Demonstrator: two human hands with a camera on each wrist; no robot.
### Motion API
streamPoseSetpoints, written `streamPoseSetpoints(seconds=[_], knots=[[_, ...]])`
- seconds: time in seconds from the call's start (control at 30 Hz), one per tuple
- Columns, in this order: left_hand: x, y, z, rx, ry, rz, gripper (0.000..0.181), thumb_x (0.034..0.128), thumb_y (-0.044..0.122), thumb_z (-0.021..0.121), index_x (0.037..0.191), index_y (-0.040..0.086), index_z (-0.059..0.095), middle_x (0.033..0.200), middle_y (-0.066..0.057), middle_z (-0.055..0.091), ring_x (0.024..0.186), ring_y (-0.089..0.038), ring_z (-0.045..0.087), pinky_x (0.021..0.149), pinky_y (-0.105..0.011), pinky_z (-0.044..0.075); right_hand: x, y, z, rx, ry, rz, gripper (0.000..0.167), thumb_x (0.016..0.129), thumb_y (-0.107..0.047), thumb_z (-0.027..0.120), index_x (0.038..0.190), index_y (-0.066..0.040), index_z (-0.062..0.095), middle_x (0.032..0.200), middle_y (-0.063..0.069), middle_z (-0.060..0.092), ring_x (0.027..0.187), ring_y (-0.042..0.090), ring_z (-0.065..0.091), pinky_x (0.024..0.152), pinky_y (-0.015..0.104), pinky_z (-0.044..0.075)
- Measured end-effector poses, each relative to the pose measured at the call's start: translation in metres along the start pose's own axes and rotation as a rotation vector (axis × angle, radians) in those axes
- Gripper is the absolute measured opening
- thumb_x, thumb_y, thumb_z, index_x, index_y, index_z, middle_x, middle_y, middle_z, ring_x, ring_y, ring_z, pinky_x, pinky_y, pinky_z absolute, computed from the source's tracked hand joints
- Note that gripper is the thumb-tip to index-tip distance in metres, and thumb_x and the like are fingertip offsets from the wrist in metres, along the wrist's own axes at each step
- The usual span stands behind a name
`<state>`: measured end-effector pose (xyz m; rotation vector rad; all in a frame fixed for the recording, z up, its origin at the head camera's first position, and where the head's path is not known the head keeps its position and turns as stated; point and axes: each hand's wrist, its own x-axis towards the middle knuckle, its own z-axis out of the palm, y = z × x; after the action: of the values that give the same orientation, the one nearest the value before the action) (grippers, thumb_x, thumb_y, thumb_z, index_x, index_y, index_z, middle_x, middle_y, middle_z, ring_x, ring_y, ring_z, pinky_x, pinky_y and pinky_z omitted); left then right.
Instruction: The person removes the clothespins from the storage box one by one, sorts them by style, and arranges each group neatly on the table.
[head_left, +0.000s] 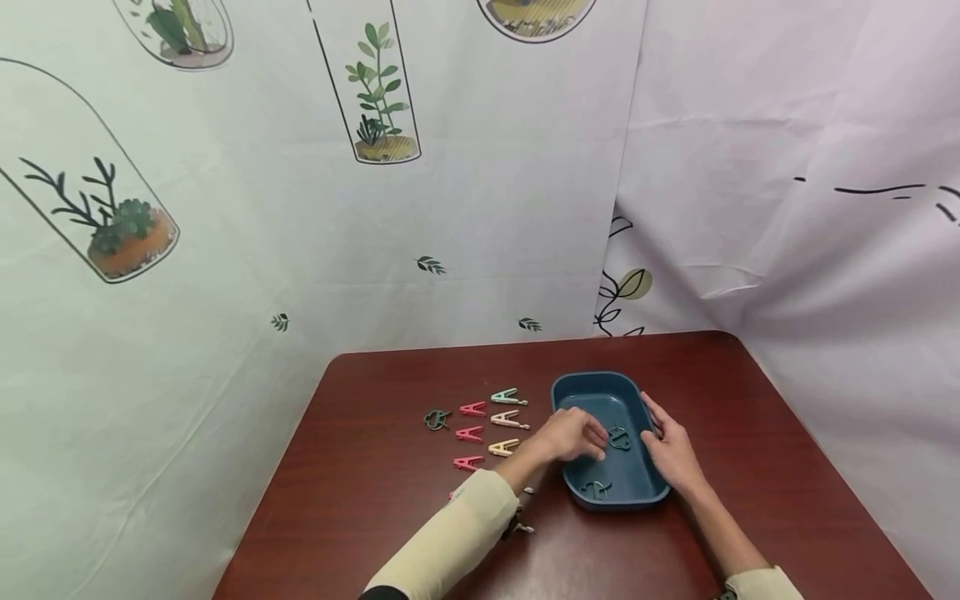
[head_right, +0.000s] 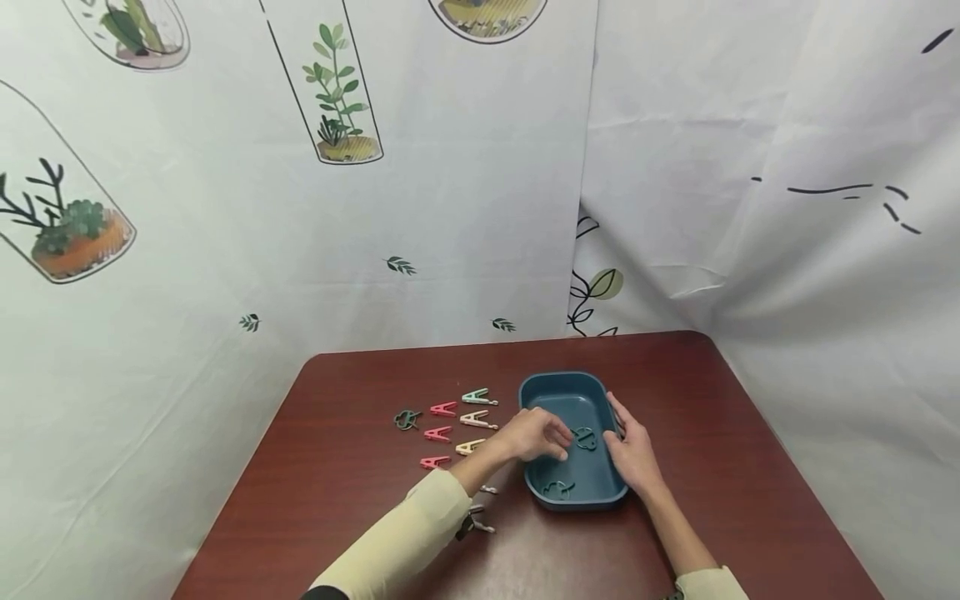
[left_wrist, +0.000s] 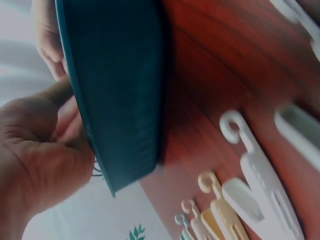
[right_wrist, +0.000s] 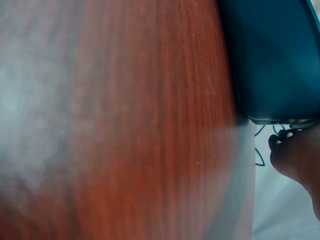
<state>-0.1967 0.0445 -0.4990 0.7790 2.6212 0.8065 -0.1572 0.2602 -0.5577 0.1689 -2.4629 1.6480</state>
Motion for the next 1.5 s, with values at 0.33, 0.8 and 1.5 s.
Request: streamPoseSetpoints(seconds=[0.33, 0.8, 1.5], knots=[[0.014, 0.019, 0.024, 0.154, 0.194, -0.174, 0.023, 0.084, 0.028, 0.094, 0.101, 0.016, 0.085, 0.095, 0.01, 0.078, 0.099, -0.012, 0.07, 0.094, -0.029, 0.053, 0.0, 0.001, -0.002, -0.008, 0.0, 0.011, 0.066, 0.103, 0.011, 0.048, 0.165, 0.001, 0.03, 0.164, 0.03, 0.036, 0.143, 0.046, 0.045, 0.079, 0.012, 0.042], [0.036, 0.009, 0.065, -0.359, 0.429, -0.281, 0.028, 0.082, 0.011, 0.093, 0.108, 0.01, 0.084, 0.088, 0.006, 0.081, 0.089, -0.007, 0.075, 0.085, -0.03, 0.06, 0.001, 0.002, 0.0, 0.005, -0.009, -0.021, 0.068, 0.101, 0.013, 0.047, 0.166, 0.001, 0.029, 0.164, 0.03, 0.036, 0.143, 0.046, 0.044, 0.076, 0.018, 0.042], [0.04, 0.02, 0.072, -0.459, 0.541, -0.343, 0.03, 0.0776, 0.004, 0.095, 0.099, 0.017, 0.078, 0.083, 0.008, 0.077, 0.078, -0.009, 0.069, 0.083, -0.036, 0.059, 0.0, 0.002, -0.001, 0.003, -0.004, 0.021, 0.069, 0.101, 0.012, 0.049, 0.166, 0.001, 0.028, 0.162, 0.03, 0.039, 0.14, 0.044, 0.048, 0.077, 0.015, 0.042]])
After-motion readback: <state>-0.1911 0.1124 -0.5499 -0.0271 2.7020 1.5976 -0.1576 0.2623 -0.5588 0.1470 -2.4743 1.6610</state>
